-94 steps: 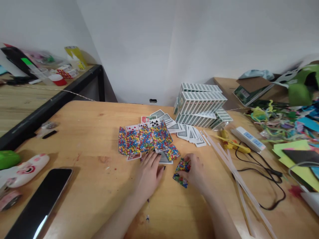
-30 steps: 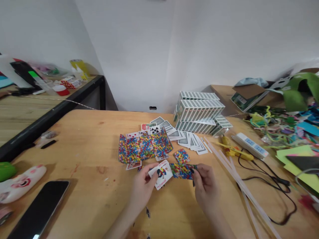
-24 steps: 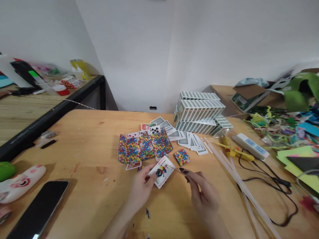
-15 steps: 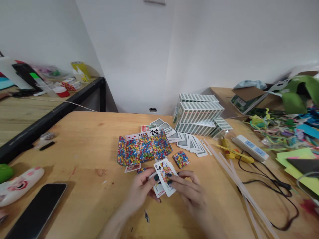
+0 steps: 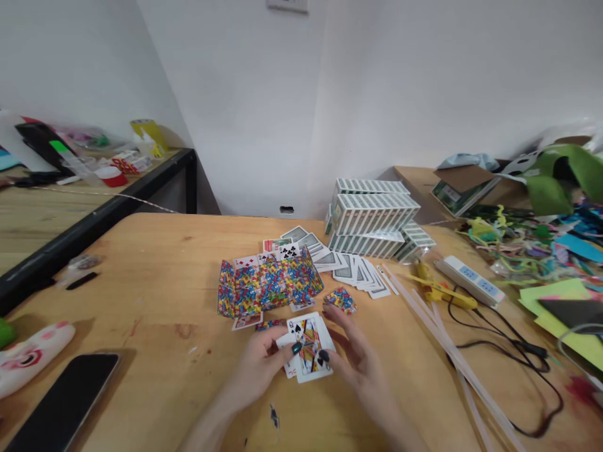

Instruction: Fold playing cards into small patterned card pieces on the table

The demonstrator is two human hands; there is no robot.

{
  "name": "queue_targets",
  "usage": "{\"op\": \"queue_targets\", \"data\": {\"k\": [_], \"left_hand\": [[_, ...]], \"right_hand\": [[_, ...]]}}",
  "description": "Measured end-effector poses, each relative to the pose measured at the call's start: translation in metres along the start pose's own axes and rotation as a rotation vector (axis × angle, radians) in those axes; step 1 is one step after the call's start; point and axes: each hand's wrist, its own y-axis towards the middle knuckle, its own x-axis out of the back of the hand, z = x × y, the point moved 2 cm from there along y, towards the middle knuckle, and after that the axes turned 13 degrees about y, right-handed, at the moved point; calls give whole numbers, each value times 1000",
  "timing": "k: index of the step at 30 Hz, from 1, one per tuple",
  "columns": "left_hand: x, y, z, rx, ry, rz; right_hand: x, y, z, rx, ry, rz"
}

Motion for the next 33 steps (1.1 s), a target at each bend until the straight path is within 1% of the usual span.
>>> {"op": "queue_targets", "data": {"k": [1, 3, 6, 9, 11, 15, 21, 26, 33], "left_hand": [[0, 0, 0, -11, 23, -2], [1, 0, 0, -10, 27, -31], [1, 1, 1, 78, -56, -84], [1, 2, 3, 185, -116, -109], [2, 2, 4, 209, -113, -124], [2, 3, 6, 183, -82, -121], [1, 4, 8, 154, -88, -66], [1, 3, 5, 125, -42, -57], [0, 3, 7, 150, -97, -41]], "right_hand": [[0, 1, -6, -97, 73, -44], [0, 4, -15, -243, 141, -65], [1, 7, -20, -341, 196, -89], [1, 8, -21, -368, 235, -130], [0, 7, -22, -381, 241, -162], [-1, 7, -25, -391, 224, -215], [-1, 8, -25, -375, 160, -231], [-2, 8, -23, -374, 151, -209], [0, 8, -26, -378, 183, -199]]}}
